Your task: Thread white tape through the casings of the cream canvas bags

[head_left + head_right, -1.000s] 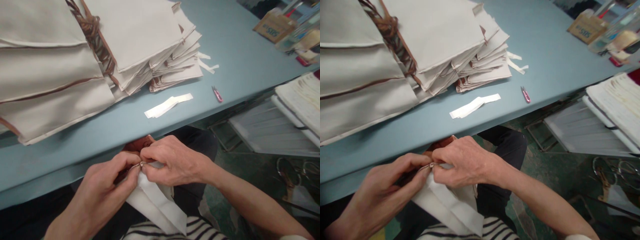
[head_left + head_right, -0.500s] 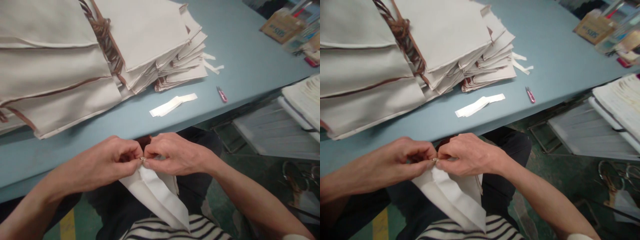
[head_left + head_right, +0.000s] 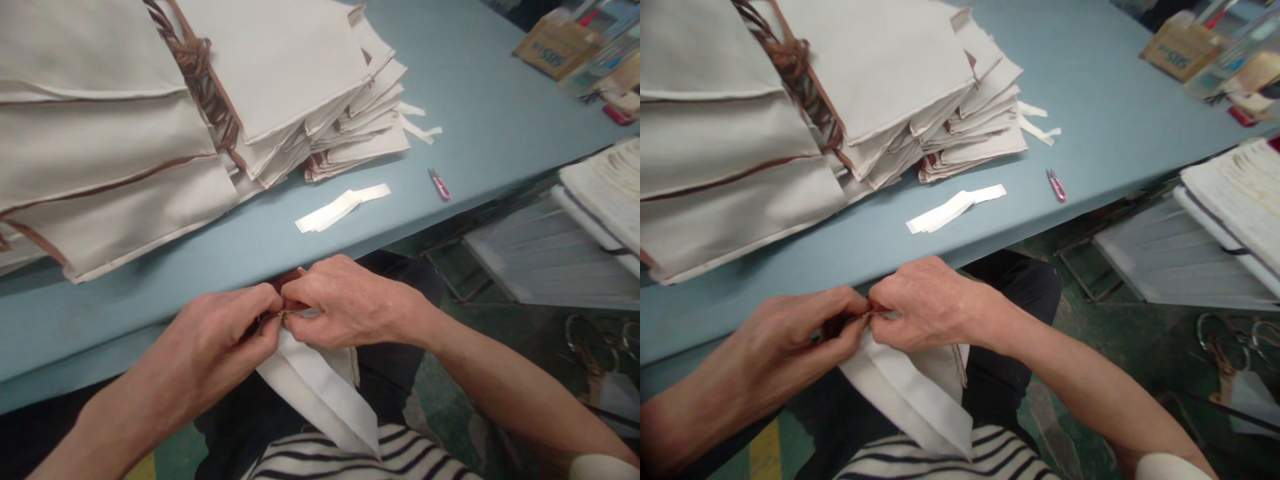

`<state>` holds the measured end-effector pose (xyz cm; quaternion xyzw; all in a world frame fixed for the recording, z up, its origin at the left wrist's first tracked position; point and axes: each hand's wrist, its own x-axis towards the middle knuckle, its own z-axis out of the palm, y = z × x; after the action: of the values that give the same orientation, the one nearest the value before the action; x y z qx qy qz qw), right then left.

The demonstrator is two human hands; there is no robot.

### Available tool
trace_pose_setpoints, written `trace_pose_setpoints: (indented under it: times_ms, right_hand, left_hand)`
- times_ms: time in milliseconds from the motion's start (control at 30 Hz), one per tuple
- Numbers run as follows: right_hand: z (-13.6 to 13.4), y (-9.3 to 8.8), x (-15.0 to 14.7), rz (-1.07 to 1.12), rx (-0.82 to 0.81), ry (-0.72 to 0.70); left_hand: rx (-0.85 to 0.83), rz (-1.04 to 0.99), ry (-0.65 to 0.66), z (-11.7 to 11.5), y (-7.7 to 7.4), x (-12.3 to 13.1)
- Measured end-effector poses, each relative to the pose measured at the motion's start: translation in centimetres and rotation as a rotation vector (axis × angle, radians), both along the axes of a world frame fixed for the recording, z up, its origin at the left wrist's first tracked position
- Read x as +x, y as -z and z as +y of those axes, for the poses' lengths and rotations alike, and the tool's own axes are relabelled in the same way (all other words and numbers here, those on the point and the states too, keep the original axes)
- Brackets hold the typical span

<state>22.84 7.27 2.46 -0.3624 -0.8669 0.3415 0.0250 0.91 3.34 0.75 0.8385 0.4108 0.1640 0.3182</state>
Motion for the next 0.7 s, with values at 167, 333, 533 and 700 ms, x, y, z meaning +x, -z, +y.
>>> trace_pose_setpoints:
  times_ms: [167,333,533,700]
  right_hand:
    - [-0.3,0.5,0.0,0.061,-0.062,0.048]
    - [-0.7,1.7,0.4,0.298,-0.187,0.075]
    - [-0.9,3.7,0.5,0.526,-0.443,0.112]
    - [-1.2,5.2,0.3,0.585,-0.803,0.177]
  left_hand:
    - [0.194,-0.033,0.002,-1.0,0.9,-0.3]
    - [0.35,-0.043,0.046,-1.6,1.5,-0.6]
    - [0.378,0.02,0.07,-2.3,2.3,-1.2]
    - [0.313,0.091,0.094,-2.8,2.2,-2.0]
